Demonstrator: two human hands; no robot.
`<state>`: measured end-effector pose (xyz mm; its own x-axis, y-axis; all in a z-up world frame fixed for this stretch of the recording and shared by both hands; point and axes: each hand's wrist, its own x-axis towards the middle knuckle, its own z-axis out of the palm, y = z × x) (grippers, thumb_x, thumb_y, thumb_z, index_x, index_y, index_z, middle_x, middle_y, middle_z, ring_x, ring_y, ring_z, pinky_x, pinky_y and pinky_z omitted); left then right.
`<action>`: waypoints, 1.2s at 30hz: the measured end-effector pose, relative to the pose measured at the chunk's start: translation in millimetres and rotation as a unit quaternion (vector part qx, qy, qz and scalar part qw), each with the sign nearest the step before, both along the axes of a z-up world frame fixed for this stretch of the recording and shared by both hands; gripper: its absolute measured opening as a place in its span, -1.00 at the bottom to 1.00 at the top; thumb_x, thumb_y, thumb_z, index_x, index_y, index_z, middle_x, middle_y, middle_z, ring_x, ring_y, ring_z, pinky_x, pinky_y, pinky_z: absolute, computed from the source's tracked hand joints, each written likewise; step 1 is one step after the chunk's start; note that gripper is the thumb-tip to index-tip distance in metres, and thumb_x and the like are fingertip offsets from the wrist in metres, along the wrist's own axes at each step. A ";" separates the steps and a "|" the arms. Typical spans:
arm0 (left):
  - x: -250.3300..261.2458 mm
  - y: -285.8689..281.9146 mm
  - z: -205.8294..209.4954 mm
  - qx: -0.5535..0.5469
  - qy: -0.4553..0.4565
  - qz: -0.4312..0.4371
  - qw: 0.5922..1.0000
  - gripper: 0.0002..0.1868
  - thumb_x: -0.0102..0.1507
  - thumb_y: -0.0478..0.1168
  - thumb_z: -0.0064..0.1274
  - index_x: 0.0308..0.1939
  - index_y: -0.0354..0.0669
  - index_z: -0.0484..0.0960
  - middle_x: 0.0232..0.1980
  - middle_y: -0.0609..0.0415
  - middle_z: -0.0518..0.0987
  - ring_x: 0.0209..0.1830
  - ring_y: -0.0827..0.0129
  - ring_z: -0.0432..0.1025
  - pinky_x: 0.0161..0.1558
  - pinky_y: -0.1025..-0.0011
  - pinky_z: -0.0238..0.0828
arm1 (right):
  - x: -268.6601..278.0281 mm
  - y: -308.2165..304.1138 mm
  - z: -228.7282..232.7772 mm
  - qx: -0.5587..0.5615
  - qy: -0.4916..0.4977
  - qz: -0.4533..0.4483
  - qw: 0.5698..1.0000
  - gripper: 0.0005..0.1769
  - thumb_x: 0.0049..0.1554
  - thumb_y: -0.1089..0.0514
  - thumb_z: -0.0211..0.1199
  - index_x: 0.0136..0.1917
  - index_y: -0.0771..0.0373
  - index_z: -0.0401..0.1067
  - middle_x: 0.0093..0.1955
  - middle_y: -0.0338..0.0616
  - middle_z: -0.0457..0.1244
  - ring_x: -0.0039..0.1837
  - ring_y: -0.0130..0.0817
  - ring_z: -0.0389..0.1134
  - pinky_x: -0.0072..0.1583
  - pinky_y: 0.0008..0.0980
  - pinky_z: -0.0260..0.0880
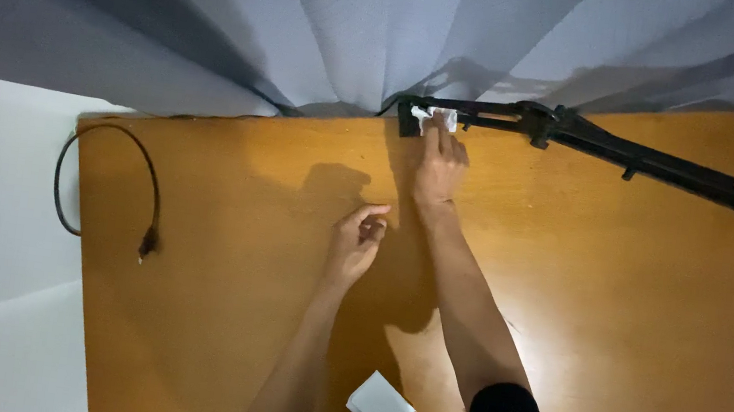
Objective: The person wipes a black desk lamp and the wooden desk surface with a white tissue. They then place a pink bottle, a green bottle, a blue toy, a ruler, a wristwatch, and a document on the desk.
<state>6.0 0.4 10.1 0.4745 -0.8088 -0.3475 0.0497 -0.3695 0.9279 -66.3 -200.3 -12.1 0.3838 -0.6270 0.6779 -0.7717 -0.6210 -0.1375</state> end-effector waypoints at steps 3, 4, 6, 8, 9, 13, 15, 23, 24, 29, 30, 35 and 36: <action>6.1 0.6 11.5 0.001 -0.067 -0.024 0.997 -0.64 0.27 -0.45 0.12 0.12 -0.07 0.72 -0.27 -0.14 0.66 -0.36 0.20 0.57 -0.28 0.32 0.53 | -14.8 17.0 13.5 0.090 -0.192 0.030 0.977 -0.83 0.11 0.44 0.25 -0.08 0.23 0.53 -0.05 -0.05 0.41 -0.08 -0.06 0.44 0.06 -0.19 0.45; 3.6 1.2 2.0 0.000 -0.066 -0.026 0.997 -0.64 0.27 -0.45 0.12 0.12 -0.07 0.72 -0.27 -0.14 0.66 -0.36 0.20 0.57 -0.28 0.32 0.53 | -18.3 26.9 26.9 0.089 -0.190 0.027 0.977 -0.83 0.11 0.44 0.25 -0.08 0.23 0.53 -0.05 -0.05 0.41 -0.08 -0.06 0.44 0.06 -0.19 0.45; -0.1 -1.5 -17.9 0.010 -0.014 -0.015 1.000 -0.60 0.25 -0.45 0.06 0.10 0.03 0.73 -0.27 -0.05 0.67 -0.37 0.34 0.54 -0.25 0.40 0.54 | -23.3 43.0 53.7 0.199 -0.423 -0.058 0.882 -0.79 0.25 0.41 0.07 0.08 0.29 0.47 -0.01 -0.01 0.33 0.01 -0.20 0.36 0.16 -0.31 0.35; -6.0 -8.7 -7.1 -0.043 0.100 0.021 0.994 -0.58 0.24 -0.47 0.07 0.13 -0.04 0.71 -0.29 0.05 0.60 -0.37 0.47 0.47 -0.20 0.53 0.48 | -34.5 22.2 68.4 0.213 -0.567 -0.076 0.792 -0.83 0.23 0.45 0.10 0.02 0.28 0.44 -0.05 -0.08 0.30 -0.02 -0.27 0.38 0.10 -0.35 0.43; -9.4 -11.7 -1.9 -0.095 0.211 0.057 0.971 -0.56 0.22 -0.50 0.09 0.15 -0.10 0.70 -0.30 0.15 0.53 -0.37 0.60 0.40 -0.15 0.65 0.43 | -40.9 12.5 75.5 0.219 -0.695 -0.091 0.679 -0.83 0.22 0.49 0.14 -0.03 0.27 0.41 -0.08 -0.14 0.27 -0.04 -0.34 0.39 0.03 -0.40 0.52; -20.8 -10.3 -2.3 -0.022 -0.009 -0.012 1.000 -0.55 0.24 -0.54 0.06 0.11 0.00 0.72 -0.29 -0.01 0.54 -0.33 0.41 0.46 -0.23 0.48 0.51 | -23.9 -8.3 35.4 0.274 -0.725 -0.102 0.623 -0.90 0.16 0.44 0.18 -0.10 0.33 0.45 -0.19 -0.21 0.26 -0.10 -0.46 0.35 -0.01 -0.32 0.54; -23.0 -9.3 44.5 0.061 -0.131 -0.083 0.986 -0.65 0.31 -0.45 0.09 0.16 -0.11 0.63 -0.13 -0.15 0.63 -0.12 0.08 0.62 -0.12 0.25 0.60 | -12.6 -14.2 9.7 0.275 -0.706 -0.091 0.646 -0.74 0.05 0.49 0.29 -0.10 0.20 0.61 -0.23 -0.34 0.35 -0.14 -0.59 0.34 -0.03 -0.50 0.41; -17.6 7.2 54.0 0.124 -0.131 -0.079 0.980 -0.54 0.27 -0.47 0.05 0.26 -0.15 0.59 -0.08 -0.14 0.63 -0.05 0.11 0.58 -0.05 0.25 0.58 | 5.1 0.2 -35.6 0.257 -0.501 -0.084 0.822 -0.77 0.07 0.55 0.11 -0.18 0.33 0.51 -0.27 0.01 0.29 -0.18 -0.13 0.39 -0.10 -0.29 0.45; -14.3 9.1 70.2 0.150 -0.112 -0.073 0.979 -0.46 0.21 -0.52 0.02 0.28 -0.10 0.58 -0.03 -0.06 0.63 0.02 0.18 0.56 0.04 0.26 0.57 | 7.7 15.7 -10.1 0.222 -0.370 -0.061 0.900 -0.75 0.03 0.55 0.16 -0.09 0.40 0.57 -0.17 0.20 0.36 -0.07 0.18 0.45 -0.02 -0.13 0.47; -13.9 44.7 94.9 0.091 -0.101 0.060 0.989 -0.79 0.37 -0.42 -0.06 0.08 -0.26 0.55 -0.13 -0.06 0.47 -0.09 0.12 0.45 -0.01 0.21 0.48 | 37.1 8.5 -61.4 0.172 -0.208 0.026 0.963 -0.75 0.12 0.45 0.23 0.05 0.31 0.59 0.01 0.07 0.31 0.08 0.06 0.37 0.19 -0.11 0.39; -15.0 57.8 95.8 0.064 -0.294 0.009 0.954 -0.78 0.31 -0.49 0.00 0.04 -0.34 0.53 -0.08 -0.18 0.49 -0.02 -0.07 0.51 0.01 0.12 0.54 | 36.7 4.3 -47.8 0.106 -0.144 0.036 0.983 -0.76 0.13 0.44 0.25 0.03 0.25 0.58 -0.02 -0.01 0.27 0.04 -0.05 0.35 0.19 -0.15 0.35; -15.0 129.4 44.3 0.039 -0.501 0.020 0.864 -0.68 0.33 -0.35 0.04 0.16 -0.05 0.53 0.15 -0.04 0.40 0.09 0.09 0.43 0.10 0.15 0.45 | 44.0 15.9 0.7 0.060 -0.096 0.020 0.993 -0.84 0.15 0.22 0.24 0.00 0.29 0.53 -0.08 0.06 0.23 -0.01 0.01 0.29 0.11 -0.07 0.34; -14.9 138.7 48.0 0.030 -0.515 0.009 0.857 -0.67 0.36 -0.33 0.04 0.22 -0.11 0.54 0.23 -0.14 0.43 0.13 0.03 0.44 0.13 0.11 0.47 | 45.7 21.2 9.5 0.054 -0.055 -0.002 0.997 -0.72 0.21 0.08 0.26 0.03 0.37 0.49 -0.07 0.18 0.23 0.03 0.11 0.28 0.12 0.03 0.33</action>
